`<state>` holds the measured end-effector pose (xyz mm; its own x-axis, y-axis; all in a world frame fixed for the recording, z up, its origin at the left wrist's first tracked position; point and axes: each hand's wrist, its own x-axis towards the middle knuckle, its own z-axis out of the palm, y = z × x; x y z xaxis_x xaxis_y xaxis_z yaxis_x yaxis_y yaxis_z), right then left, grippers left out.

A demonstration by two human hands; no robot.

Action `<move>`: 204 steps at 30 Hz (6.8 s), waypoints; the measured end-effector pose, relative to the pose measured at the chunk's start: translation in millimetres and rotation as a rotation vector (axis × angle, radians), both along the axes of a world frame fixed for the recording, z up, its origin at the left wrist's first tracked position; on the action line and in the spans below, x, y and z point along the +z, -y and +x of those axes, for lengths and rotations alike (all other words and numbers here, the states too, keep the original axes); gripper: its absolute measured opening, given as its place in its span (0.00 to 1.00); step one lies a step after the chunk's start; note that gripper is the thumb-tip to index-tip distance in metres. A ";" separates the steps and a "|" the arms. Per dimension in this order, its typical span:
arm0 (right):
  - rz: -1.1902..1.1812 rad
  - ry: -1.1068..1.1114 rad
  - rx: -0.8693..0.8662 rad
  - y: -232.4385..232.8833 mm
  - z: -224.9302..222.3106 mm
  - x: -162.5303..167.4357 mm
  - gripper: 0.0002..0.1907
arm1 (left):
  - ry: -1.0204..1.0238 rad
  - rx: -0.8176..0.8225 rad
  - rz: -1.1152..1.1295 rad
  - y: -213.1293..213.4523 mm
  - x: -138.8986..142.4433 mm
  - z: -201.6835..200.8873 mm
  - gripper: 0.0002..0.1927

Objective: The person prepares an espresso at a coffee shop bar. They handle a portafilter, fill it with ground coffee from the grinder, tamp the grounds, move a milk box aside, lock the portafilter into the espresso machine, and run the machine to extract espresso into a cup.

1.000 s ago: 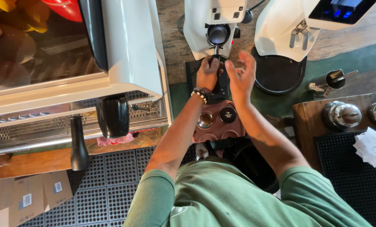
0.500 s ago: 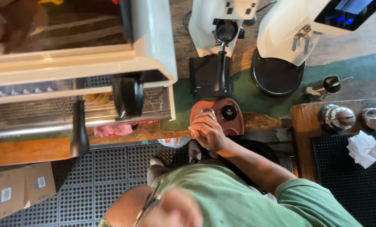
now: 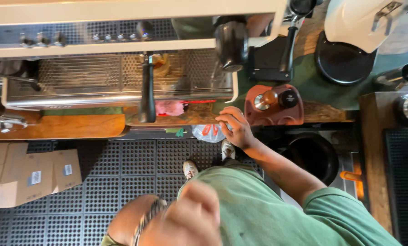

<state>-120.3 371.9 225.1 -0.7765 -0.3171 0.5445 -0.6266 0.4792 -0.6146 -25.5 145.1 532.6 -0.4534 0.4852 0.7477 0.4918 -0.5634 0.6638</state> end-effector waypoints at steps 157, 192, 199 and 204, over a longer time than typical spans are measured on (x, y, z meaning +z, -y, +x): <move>0.488 -0.183 -0.615 105.5 -48.9 -76.8 0.11 | 0.305 1.668 -1.537 217.4 -387.7 -141.3 0.25; 0.443 -0.180 -0.641 93.3 -50.3 -95.9 0.11 | 0.227 1.710 -1.557 210.4 -390.4 -138.5 0.25; 0.430 -0.066 -0.662 92.7 -49.0 -97.3 0.13 | 0.216 1.718 -1.552 208.4 -392.7 -138.1 0.26; 0.455 -0.077 -0.648 92.8 -47.3 -94.0 0.14 | 0.202 1.731 -1.532 208.6 -395.6 -138.2 0.25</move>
